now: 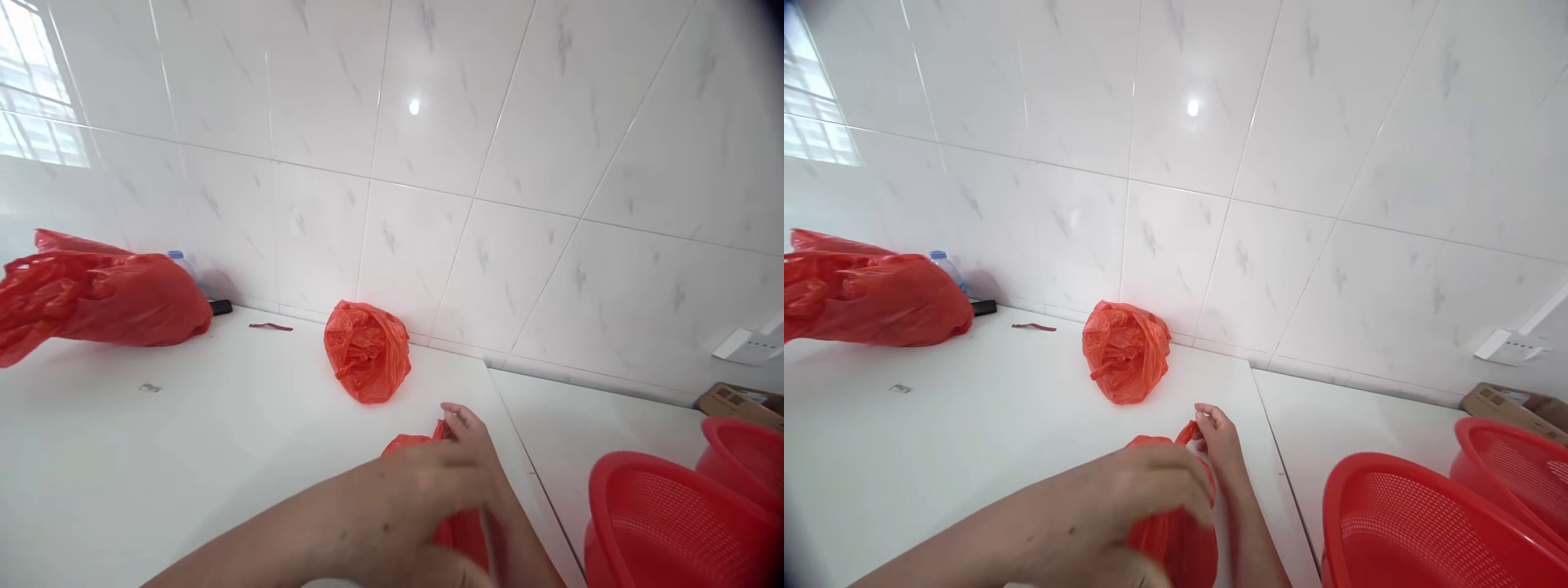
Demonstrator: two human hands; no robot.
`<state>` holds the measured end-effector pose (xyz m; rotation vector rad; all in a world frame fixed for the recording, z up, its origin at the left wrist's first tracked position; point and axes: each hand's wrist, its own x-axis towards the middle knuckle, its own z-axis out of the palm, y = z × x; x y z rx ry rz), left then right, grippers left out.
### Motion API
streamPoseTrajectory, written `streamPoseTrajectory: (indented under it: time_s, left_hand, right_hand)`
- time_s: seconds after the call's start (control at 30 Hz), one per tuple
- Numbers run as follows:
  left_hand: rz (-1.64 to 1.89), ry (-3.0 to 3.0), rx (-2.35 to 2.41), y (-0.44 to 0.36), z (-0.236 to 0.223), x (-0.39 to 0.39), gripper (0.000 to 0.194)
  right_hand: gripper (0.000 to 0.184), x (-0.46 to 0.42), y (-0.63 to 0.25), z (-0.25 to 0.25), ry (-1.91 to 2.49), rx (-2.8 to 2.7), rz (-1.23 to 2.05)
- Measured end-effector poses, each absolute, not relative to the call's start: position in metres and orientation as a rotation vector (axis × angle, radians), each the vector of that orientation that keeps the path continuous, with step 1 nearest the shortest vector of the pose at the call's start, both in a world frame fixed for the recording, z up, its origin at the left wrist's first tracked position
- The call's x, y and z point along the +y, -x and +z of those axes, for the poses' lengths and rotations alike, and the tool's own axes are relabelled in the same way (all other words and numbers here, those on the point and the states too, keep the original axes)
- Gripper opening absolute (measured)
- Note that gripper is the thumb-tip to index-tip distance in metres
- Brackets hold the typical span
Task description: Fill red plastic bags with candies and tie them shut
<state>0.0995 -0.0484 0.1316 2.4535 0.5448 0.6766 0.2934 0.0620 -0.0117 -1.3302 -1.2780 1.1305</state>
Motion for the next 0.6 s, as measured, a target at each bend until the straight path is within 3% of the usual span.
streamPoseTrajectory:
  time_s: [0.1, 0.17, 0.3, 0.43, 0.6]
  left_hand:
    - [0.731, -2.558, 0.786, -0.106, 0.108, -0.035, 0.065]
    - [0.509, -2.66, 0.887, -0.103, 0.091, -0.029, 0.078]
    - [0.177, -2.589, 0.992, -0.075, 0.072, -0.033, 0.064]
    - [0.331, -2.45, 1.144, -0.027, 0.088, -0.043, 0.049]
    - [0.479, -2.286, 1.66, 0.05, 0.112, -0.055, 0.036]
  right_hand:
    - [0.034, 0.066, -0.296, -0.017, 1.339, -1.271, 1.138]
    - [0.034, 0.069, -0.297, -0.021, 1.353, -1.276, 1.13]
    - [0.034, 0.072, -0.298, -0.025, 1.371, -1.304, 1.108]
    - [0.032, 0.071, -0.298, -0.024, 1.409, -1.318, 1.103]
    - [0.03, 0.07, -0.293, -0.024, 1.464, -1.336, 1.068]
